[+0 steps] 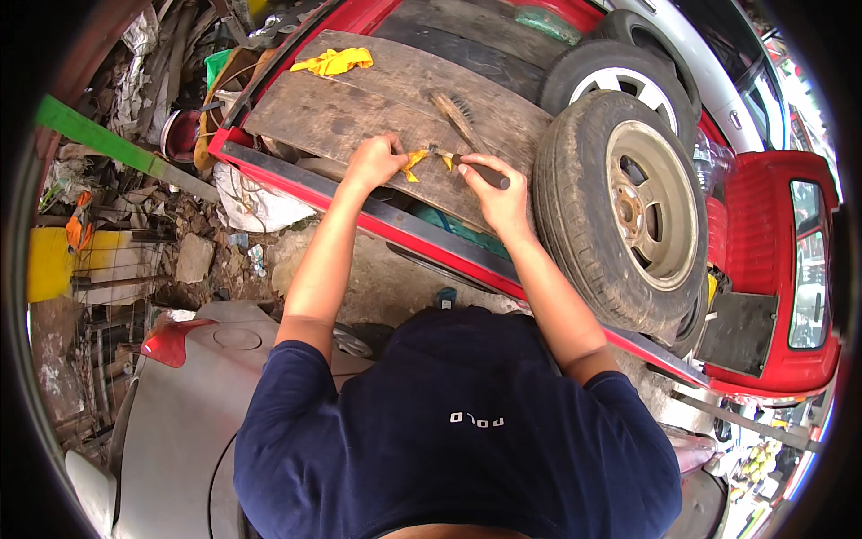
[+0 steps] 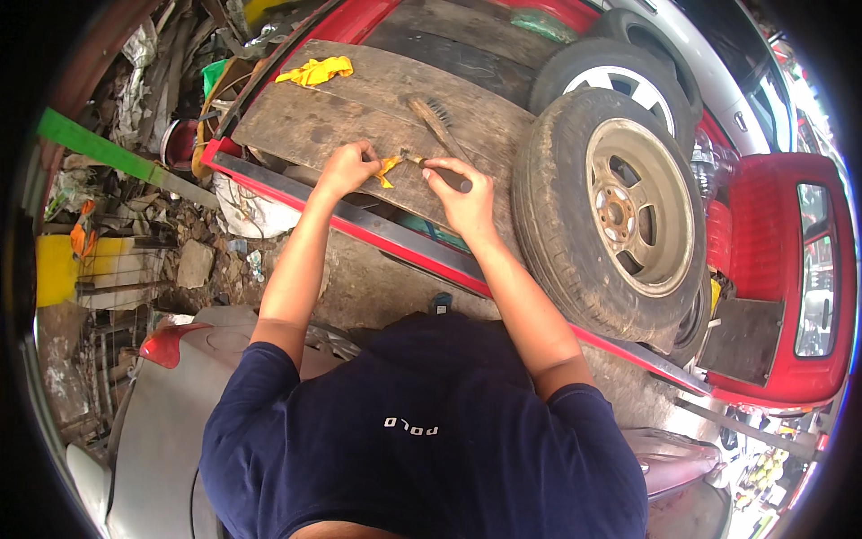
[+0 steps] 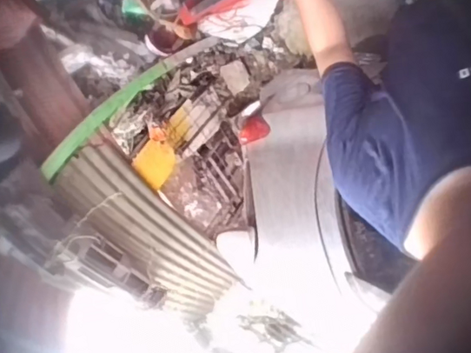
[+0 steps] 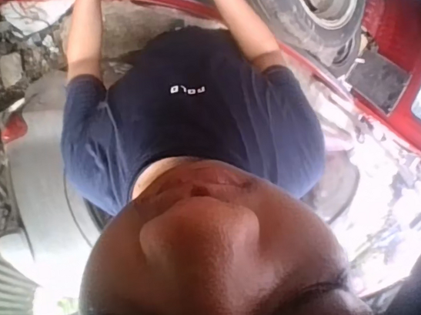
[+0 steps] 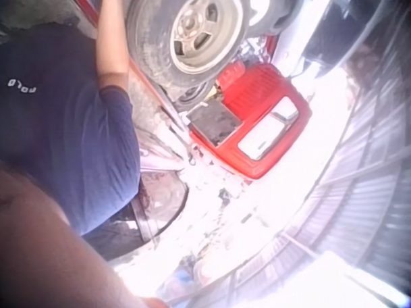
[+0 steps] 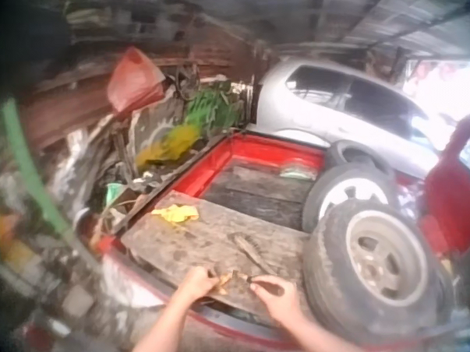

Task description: The person uses a metal scraper to remove debris from the rim of a car tire, then wipes the rim with a yellow cloth. The tire is positioned on the open trunk of a red car.

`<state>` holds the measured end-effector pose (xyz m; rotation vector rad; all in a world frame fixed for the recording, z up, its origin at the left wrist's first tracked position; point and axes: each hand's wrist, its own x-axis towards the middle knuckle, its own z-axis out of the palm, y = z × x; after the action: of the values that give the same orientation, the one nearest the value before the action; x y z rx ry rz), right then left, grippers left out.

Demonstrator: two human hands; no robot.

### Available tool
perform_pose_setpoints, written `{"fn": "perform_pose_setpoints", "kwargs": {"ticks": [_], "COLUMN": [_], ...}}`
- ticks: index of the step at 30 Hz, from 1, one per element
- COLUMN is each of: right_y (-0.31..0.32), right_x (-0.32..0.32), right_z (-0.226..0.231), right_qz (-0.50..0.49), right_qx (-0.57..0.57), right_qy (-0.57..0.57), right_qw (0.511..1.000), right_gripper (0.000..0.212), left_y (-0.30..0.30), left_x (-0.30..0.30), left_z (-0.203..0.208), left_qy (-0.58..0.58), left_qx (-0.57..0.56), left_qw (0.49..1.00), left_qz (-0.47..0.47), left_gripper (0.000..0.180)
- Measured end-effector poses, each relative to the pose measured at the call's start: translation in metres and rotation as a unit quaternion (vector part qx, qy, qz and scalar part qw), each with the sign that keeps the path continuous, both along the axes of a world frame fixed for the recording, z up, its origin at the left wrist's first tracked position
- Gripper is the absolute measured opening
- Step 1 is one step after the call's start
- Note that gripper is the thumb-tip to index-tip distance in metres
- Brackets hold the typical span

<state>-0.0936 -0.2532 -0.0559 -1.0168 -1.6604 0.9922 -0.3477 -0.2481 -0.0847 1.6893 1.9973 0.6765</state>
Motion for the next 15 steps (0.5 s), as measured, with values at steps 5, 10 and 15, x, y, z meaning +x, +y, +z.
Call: {"fn": "perform_pose_setpoints", "kwargs": {"ticks": [5,10,15], "right_y": [0.023,0.023,0.013], "right_x": [-0.013,-0.007,0.001], "right_z": [-0.015,-0.028,-0.029], "right_qz": [0.023,0.051,0.064], "right_qx": [-0.009,-0.018,0.006], "right_qy": [-0.016,-0.050,-0.047], "right_qw": [1.000,0.997,0.997], "right_gripper": [0.020,0.019,0.018], "left_y": [0.006,0.010,0.012], "left_x": [-0.006,-0.014,-0.011], "left_z": [-0.007,-0.021,-0.031], "left_qy": [-0.010,-0.098,-0.192], "left_qx": [0.013,0.003,-0.010], "left_qw": [0.999,0.995,0.981], "left_qz": [-0.036,-0.026,0.006], "left_gripper": [0.025,0.025,0.020]}}
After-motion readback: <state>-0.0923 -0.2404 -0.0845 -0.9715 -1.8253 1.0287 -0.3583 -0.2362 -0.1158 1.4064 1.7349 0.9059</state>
